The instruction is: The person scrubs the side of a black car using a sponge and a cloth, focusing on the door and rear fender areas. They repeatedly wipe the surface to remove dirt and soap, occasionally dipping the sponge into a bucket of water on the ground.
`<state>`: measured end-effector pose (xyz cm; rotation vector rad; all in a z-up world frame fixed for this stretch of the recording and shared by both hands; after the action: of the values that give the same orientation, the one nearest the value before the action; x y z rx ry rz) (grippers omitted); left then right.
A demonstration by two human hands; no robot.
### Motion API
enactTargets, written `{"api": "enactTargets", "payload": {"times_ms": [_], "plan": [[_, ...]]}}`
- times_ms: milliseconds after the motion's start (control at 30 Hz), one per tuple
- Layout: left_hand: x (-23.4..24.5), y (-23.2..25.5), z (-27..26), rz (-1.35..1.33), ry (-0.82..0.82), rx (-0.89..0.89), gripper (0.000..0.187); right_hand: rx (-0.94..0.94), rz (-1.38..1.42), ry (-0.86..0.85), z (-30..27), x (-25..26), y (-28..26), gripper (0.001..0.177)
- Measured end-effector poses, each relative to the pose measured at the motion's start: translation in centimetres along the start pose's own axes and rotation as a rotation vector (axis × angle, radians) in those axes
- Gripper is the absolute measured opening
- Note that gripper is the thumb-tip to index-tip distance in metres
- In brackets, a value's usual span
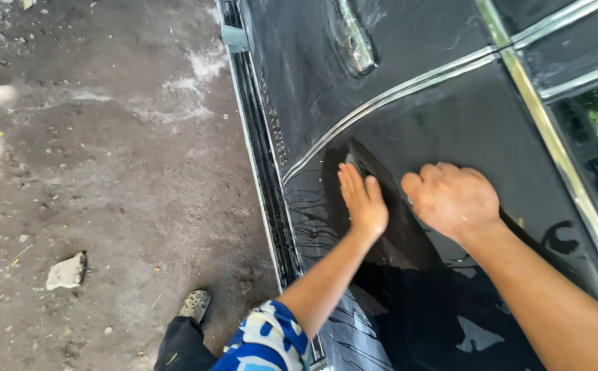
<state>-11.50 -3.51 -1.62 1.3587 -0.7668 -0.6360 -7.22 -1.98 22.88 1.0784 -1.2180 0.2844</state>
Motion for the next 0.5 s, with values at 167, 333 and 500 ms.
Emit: {"api": "enactTargets", "payload": {"times_ms": [167,333,500], "plan": [[-0.4,1.5,1.3,0.019,-0.128,-0.021,0.071,-0.011,-0.024,-0.022,3.8,-1.7,0.5,0.008],[-0.3,2.2,2.2,0.045,-0.074,0.176,0.071,-0.042,-0.058,0.004,4.6,-2.4,0.7,0.006],[0.6,1.1,1.6,0.054,-0.100,-0.157,0.071,-0.053,-0.071,0.018,3.7,0.2,1.2,0.009]]}}
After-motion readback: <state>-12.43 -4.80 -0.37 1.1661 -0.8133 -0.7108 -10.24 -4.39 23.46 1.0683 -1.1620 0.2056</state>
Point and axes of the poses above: each hand's wrist, its own z-axis towards the middle knuckle, its own x-axis out of the back of the hand, y = z × x, the point moved 4 cm from there along z, towards the middle knuckle, and after that the axes turned 12 degrees about z, right-handed, at the moved point
